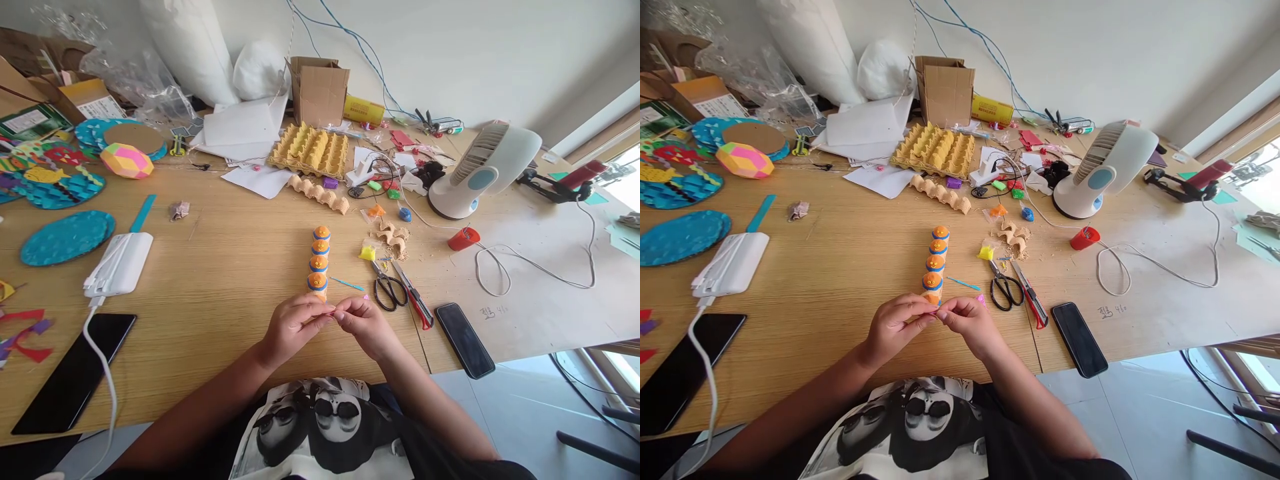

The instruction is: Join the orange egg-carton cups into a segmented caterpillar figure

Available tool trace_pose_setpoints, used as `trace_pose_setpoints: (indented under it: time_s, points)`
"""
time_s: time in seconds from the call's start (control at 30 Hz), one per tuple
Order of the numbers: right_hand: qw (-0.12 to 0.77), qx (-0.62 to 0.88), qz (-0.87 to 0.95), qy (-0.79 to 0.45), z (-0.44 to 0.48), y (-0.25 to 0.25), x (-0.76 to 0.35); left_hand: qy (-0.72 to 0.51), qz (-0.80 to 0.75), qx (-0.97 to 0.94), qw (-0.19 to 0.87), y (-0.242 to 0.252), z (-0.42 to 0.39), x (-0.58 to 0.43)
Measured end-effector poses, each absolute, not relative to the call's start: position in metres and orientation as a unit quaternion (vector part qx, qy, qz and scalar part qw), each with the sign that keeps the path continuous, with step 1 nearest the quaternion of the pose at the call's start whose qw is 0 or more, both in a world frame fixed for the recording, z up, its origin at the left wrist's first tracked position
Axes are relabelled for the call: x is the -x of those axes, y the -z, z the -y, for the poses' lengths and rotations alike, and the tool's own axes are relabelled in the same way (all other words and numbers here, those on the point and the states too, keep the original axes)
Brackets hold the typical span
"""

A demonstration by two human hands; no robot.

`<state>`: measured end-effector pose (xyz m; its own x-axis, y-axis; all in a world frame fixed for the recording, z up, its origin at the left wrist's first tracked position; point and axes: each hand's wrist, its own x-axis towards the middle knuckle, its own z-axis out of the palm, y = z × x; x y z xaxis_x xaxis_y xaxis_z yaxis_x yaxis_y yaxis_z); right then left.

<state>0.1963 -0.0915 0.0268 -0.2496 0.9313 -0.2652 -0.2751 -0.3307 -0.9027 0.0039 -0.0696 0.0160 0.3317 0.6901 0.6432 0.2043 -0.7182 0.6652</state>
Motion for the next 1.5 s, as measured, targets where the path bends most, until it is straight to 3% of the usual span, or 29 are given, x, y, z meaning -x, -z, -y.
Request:
trace_pose_setpoints:
  time_s: [0.3,0.73,1.0,1.5]
  points:
    - [0.412,0.423,0.389,-0.707,0.092,-0.028,-0.201,-0.510,-0.292,-0.766,0.262,-0.020,0.070,-0.003]
    - [0.438,0.463,0.445,-0.629,0.095,-0.038,-0.197,-0.495,-0.284,-0.766,0.295,-0.022,0.070,-0.003]
    - [0.414,0.457,0.465,-0.635,0.095,-0.035,-0.198,-0.512,-0.277,-0.773,0.252,-0.020,0.069,-0.006]
    - [0.452,0.458,0.398,-0.654,0.097,-0.026,-0.204,-0.503,-0.297,-0.771,0.255,-0.020,0.071,-0.002]
